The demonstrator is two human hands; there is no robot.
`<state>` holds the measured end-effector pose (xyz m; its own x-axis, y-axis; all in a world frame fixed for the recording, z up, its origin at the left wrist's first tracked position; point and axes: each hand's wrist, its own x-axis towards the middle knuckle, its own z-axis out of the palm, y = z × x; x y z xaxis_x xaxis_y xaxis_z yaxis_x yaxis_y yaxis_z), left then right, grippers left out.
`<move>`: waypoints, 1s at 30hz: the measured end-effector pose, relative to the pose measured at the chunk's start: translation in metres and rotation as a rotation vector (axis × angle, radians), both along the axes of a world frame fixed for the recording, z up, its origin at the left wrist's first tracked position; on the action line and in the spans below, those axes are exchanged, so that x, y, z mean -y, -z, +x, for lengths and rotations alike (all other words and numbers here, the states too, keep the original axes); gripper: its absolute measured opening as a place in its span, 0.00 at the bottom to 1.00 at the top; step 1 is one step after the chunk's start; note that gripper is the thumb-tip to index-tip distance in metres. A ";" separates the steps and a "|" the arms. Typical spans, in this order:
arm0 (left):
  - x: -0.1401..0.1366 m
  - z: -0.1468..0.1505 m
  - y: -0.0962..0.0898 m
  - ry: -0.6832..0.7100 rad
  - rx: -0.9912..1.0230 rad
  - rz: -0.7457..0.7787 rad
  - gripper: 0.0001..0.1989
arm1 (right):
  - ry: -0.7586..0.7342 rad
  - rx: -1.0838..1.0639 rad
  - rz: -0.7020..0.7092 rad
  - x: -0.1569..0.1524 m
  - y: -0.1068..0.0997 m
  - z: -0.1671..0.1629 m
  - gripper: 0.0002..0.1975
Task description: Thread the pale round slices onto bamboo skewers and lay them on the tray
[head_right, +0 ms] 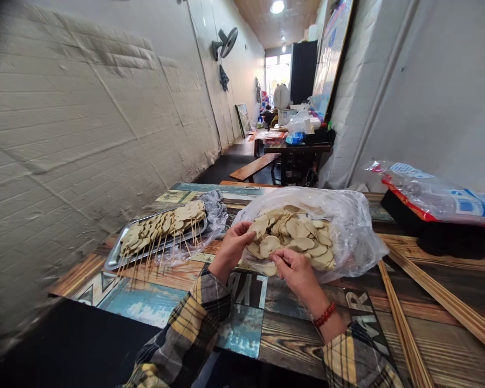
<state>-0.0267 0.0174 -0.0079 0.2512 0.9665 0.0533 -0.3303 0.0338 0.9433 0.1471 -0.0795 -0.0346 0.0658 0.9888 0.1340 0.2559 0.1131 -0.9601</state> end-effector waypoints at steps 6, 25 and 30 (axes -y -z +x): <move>0.001 -0.001 -0.001 0.079 0.031 -0.106 0.17 | -0.025 0.003 -0.001 0.002 -0.003 0.001 0.21; 0.000 -0.002 0.001 0.111 -0.009 -0.215 0.18 | -0.019 0.086 0.005 0.009 -0.013 0.000 0.21; 0.001 -0.002 0.002 0.117 0.018 -0.226 0.18 | -0.017 0.091 0.013 0.008 -0.010 0.001 0.23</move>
<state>-0.0288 0.0169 -0.0094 0.3629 0.9188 -0.1553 -0.3283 0.2821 0.9015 0.1478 -0.0877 -0.0242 0.0356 0.9879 0.1511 0.3395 0.1303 -0.9315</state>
